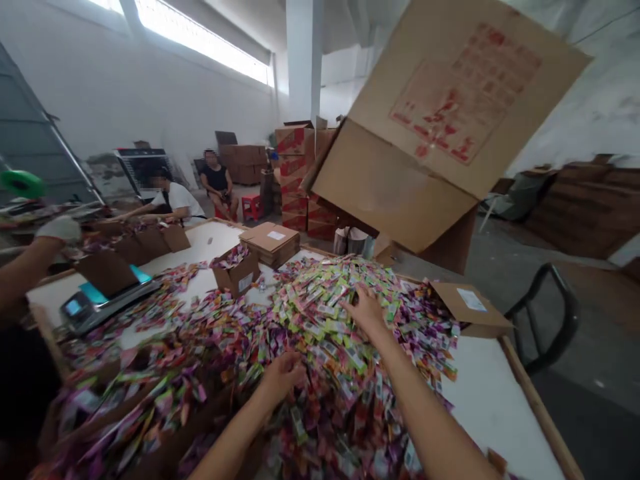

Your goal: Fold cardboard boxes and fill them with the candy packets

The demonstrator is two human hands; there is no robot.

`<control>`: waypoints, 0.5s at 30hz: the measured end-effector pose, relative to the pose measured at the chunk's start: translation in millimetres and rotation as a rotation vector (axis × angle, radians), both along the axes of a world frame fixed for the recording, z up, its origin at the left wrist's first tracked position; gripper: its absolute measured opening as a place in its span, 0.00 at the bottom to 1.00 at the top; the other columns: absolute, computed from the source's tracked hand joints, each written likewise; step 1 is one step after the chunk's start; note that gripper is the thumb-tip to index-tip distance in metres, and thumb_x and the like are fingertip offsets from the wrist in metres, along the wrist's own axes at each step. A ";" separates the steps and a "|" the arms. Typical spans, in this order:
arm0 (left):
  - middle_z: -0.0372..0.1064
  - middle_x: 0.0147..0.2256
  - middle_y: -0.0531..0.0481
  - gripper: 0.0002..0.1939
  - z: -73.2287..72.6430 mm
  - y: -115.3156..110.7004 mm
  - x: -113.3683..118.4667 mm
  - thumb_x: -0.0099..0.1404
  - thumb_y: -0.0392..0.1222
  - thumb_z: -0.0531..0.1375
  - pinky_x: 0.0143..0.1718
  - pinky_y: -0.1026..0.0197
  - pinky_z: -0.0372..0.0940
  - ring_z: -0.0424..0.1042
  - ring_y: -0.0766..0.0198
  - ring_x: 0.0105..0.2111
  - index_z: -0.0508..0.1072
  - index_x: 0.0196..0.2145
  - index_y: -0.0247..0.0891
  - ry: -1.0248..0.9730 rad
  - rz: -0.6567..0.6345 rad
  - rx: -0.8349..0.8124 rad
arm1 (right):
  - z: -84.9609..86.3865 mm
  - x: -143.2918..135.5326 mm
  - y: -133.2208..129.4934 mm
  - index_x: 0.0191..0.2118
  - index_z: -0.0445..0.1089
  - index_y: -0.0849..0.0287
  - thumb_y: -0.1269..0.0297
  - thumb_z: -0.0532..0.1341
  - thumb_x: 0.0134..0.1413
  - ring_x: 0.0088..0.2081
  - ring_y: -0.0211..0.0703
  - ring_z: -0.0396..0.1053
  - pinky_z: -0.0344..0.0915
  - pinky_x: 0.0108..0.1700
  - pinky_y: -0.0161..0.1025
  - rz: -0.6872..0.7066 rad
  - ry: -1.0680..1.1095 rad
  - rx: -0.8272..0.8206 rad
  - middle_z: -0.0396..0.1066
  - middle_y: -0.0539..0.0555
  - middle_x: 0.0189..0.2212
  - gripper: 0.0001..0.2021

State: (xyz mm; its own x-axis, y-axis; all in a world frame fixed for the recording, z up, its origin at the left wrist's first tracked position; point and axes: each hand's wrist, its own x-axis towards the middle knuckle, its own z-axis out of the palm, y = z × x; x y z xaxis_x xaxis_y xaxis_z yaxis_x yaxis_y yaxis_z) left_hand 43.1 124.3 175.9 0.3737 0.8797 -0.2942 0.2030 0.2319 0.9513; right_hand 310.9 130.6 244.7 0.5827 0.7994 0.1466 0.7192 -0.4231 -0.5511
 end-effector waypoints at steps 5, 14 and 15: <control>0.70 0.52 0.40 0.22 3.5 77.1 35.7 0.52 0.50 0.67 0.59 0.47 0.58 0.65 0.44 0.56 0.78 0.45 0.43 0.139 -0.033 0.485 | -27.6 -25.5 69.9 0.64 0.59 0.53 0.43 0.62 0.49 0.64 0.75 0.43 0.44 0.58 0.70 0.047 -0.172 -0.229 0.50 0.63 0.66 0.38; 0.54 0.66 0.41 0.31 -58.8 205.4 70.8 0.48 0.59 0.69 0.63 0.30 0.22 0.39 0.37 0.68 0.75 0.49 0.47 0.282 -0.059 0.353 | -140.7 2.8 -74.8 0.53 0.69 0.58 0.54 0.61 0.45 0.56 0.62 0.59 0.56 0.58 0.59 0.007 -0.160 0.022 0.62 0.63 0.55 0.28; 0.57 0.64 0.38 0.30 -68.4 220.1 59.8 0.49 0.60 0.69 0.64 0.31 0.28 0.43 0.37 0.67 0.76 0.46 0.44 0.272 -0.017 0.299 | -155.9 25.2 -91.5 0.53 0.69 0.59 0.53 0.59 0.44 0.55 0.61 0.61 0.57 0.58 0.57 -0.082 -0.088 0.060 0.64 0.63 0.52 0.28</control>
